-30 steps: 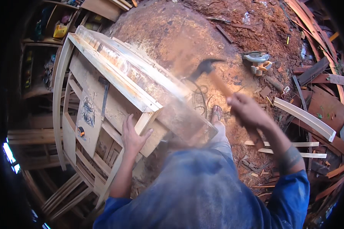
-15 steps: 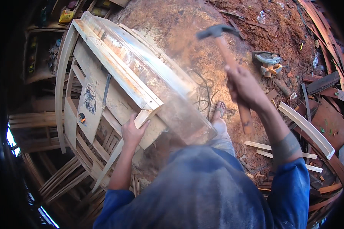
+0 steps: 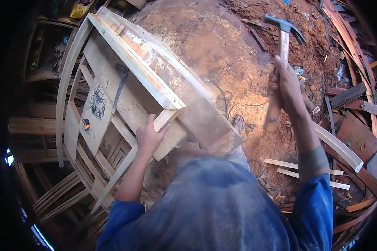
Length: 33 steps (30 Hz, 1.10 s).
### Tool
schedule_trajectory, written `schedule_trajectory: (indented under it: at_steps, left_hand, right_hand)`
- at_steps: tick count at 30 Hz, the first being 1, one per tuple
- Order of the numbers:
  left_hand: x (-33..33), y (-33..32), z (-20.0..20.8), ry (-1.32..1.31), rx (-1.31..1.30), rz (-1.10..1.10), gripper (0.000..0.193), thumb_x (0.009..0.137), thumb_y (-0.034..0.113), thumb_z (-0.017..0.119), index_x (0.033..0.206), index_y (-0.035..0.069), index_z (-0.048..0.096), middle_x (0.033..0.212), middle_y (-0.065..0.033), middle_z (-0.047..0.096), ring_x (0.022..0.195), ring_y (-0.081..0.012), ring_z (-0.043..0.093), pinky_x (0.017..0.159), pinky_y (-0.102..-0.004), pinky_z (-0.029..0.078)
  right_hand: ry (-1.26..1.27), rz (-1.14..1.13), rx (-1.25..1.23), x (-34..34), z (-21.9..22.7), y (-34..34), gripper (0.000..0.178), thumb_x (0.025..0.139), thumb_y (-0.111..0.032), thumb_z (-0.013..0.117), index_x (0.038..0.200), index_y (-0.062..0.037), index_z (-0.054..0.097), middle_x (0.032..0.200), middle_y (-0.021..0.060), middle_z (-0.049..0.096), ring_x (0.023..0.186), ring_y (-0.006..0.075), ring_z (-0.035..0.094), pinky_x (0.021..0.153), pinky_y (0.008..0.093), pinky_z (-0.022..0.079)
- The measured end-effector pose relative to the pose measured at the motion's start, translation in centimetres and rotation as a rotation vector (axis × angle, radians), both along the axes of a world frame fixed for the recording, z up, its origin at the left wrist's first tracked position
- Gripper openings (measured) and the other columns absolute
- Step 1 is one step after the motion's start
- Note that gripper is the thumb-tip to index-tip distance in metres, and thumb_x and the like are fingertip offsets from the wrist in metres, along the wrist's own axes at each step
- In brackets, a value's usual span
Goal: The person assembles a wooden frame by using a hammer to drive nails into the joints, positioning wooden slats, and using a measuring tape to check dimensions.
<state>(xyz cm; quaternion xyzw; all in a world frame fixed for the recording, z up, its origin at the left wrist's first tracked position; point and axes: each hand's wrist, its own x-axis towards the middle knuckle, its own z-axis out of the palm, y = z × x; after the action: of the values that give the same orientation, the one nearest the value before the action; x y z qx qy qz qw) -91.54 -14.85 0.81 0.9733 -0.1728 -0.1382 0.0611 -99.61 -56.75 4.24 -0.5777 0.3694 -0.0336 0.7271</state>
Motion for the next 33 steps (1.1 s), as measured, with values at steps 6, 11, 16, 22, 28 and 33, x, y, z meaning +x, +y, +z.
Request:
schedule_trajectory:
  at_steps: [6,11,16,22,28,33]
  left_hand:
    - [0.2,0.0,-0.4,-0.013,0.012,-0.047,0.052,0.083,0.051,0.076,0.107,0.007,0.061,0.074,-0.0226,0.069,0.073,-0.0443,0.069,0.066,-0.0521,0.054]
    - [-0.4,0.5,-0.4,-0.027,0.0,-0.031,0.052,0.083,0.05,0.076,0.107,0.007,0.061,0.073,-0.0223,0.069,0.073,-0.0443,0.069,0.066,-0.0524,0.054]
    - [0.0,-0.2,-0.7,-0.035,0.006,-0.042,0.052,0.082,0.049,0.077,0.108,0.007,0.061,0.077,-0.0222,0.07,0.074,-0.044,0.07,0.067,-0.0523,0.054]
    - [-0.4,0.4,-0.6,-0.049,0.004,-0.013,0.051,0.082,0.048,0.078,0.108,0.007,0.062,0.079,-0.0213,0.071,0.076,-0.0426,0.07,0.067,-0.0511,0.055]
    - [-0.5,-0.1,-0.6,-0.035,-0.019,-0.008,0.049,0.082,0.045,0.079,0.107,0.007,0.062,0.081,-0.0208,0.072,0.077,-0.0415,0.071,0.067,-0.0492,0.055]
    - [-0.6,0.5,-1.1,-0.071,-0.094,-0.038,0.052,0.083,0.049,0.076,0.109,0.006,0.06,0.074,-0.0222,0.07,0.071,-0.0438,0.069,0.065,-0.0532,0.053]
  right_hand:
    - [0.28,0.852,0.083,-3.1,-0.2,9.1,0.04,0.101,-0.038,0.059,0.116,-0.0013,0.055,0.072,-0.0017,0.051,0.057,0.0105,0.05,0.053,0.0275,0.043]
    - [0.075,0.336,0.036,-1.6,-1.1,0.4,0.032,0.104,-0.037,0.056,0.091,-0.0098,0.047,0.062,-0.0061,0.049,0.041,0.0048,0.047,0.035,0.0209,0.041]
    - [0.103,0.635,0.029,-4.9,-3.3,12.0,0.025,0.101,-0.028,0.061,0.094,-0.0041,0.055,0.064,-0.004,0.051,0.052,0.0076,0.049,0.047,0.025,0.043]
    - [0.269,0.601,0.042,-2.8,-2.3,4.0,0.023,0.1,-0.026,0.063,0.1,-0.0075,0.049,0.065,-0.0037,0.051,0.044,0.0062,0.049,0.038,0.0226,0.041]
    - [0.023,0.329,0.105,-2.0,-6.0,8.5,0.025,0.097,-0.024,0.065,0.103,-0.0044,0.051,0.066,-0.0025,0.052,0.048,0.007,0.049,0.043,0.0235,0.043]
    - [0.158,0.744,0.264,-2.9,-4.5,9.3,0.024,0.093,-0.021,0.07,0.1,-0.0051,0.053,0.067,-0.0018,0.051,0.047,0.0085,0.047,0.043,0.0259,0.041]
